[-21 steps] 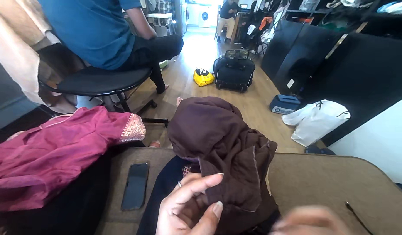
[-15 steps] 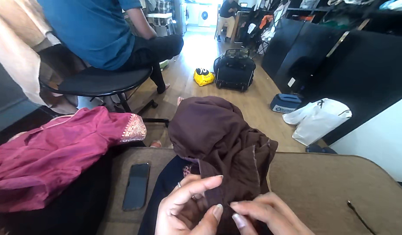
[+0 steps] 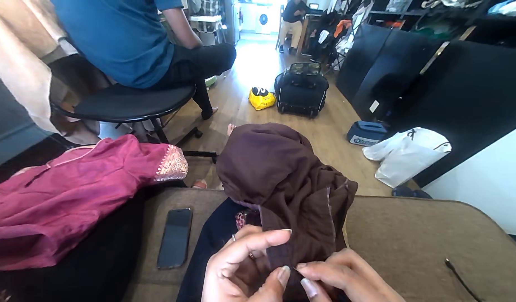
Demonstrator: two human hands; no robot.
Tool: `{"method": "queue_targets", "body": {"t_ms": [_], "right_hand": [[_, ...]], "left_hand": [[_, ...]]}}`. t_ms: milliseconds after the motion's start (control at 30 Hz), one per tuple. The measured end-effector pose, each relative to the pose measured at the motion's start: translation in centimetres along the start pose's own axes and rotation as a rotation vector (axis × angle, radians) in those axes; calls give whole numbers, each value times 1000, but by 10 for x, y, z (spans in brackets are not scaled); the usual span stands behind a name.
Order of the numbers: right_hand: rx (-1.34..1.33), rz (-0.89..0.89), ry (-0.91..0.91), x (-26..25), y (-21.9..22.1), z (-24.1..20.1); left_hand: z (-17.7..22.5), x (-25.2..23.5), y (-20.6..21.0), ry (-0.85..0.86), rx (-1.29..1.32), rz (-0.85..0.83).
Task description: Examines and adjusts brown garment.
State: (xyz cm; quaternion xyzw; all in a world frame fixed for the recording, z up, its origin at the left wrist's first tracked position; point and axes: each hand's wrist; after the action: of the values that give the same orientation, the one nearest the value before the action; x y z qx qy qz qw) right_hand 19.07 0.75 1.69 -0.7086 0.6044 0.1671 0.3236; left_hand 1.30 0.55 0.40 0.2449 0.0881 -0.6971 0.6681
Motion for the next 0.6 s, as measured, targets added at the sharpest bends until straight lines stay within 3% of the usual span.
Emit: {"method": "queue_targets", "body": {"t_ms": [433,600], "right_hand": [[-116,-25,90,-2,-4,7],[-393,-34,201,-2,-5,9]], "left_hand": [[1,0,-1,-5,7,-49],[-3,0,-3,53,-74,-177]]}}
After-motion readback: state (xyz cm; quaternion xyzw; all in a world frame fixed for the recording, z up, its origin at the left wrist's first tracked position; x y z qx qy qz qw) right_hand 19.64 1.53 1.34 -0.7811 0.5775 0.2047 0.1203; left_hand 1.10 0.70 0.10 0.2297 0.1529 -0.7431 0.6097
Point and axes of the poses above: each hand's wrist, its own x-axis away from the middle knuckle, its own y-axis out of the palm, z = x × y, and after that the axes turned 7 degrees about -x, right-handed
